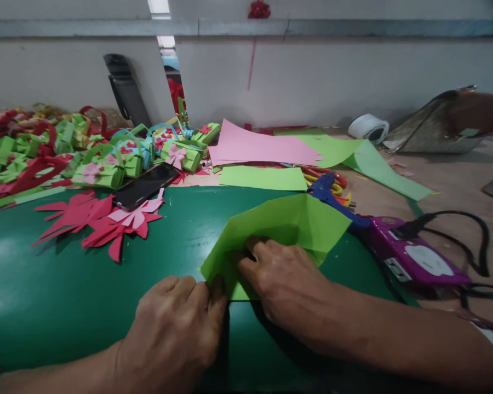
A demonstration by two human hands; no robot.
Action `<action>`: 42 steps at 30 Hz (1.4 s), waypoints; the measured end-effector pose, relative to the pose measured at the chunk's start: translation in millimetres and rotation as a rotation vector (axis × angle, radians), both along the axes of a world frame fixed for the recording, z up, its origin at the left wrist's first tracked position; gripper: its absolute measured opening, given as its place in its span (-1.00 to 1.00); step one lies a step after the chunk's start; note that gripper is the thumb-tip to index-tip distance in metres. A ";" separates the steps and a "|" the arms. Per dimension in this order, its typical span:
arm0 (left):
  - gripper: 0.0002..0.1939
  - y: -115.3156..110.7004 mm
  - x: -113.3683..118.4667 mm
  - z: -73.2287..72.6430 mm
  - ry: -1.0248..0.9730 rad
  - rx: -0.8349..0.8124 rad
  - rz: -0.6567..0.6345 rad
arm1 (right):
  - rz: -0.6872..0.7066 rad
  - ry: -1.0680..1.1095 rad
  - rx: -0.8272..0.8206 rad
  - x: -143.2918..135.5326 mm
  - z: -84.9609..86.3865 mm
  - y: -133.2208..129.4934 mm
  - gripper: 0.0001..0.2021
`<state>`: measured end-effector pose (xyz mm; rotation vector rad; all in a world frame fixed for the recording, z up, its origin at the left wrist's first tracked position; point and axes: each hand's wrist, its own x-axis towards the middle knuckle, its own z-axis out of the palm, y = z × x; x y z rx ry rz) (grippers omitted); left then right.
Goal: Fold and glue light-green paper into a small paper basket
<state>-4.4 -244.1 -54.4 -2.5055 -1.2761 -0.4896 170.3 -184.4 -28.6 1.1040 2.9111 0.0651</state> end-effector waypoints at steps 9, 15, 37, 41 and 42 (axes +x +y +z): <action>-0.80 2.2 1.9 2.6 0.037 0.028 -0.013 | 0.099 -0.034 0.044 0.7 1.1 -3.1 -0.87; -0.80 1.6 1.9 0.4 0.063 0.047 -0.003 | 0.079 -0.029 0.092 0.6 -1.2 -4.9 -0.88; -0.82 -1.8 0.7 1.6 0.012 0.008 0.006 | 0.087 -0.058 0.094 -1.4 -5.2 -4.9 -0.87; -0.82 -1.6 0.9 3.1 0.014 0.017 -0.009 | 0.078 -0.050 0.061 0.2 -4.6 -4.1 -0.87; -0.82 -1.8 0.8 3.3 0.018 0.019 -0.011 | 0.080 -0.052 0.053 0.7 -3.9 -4.0 -0.86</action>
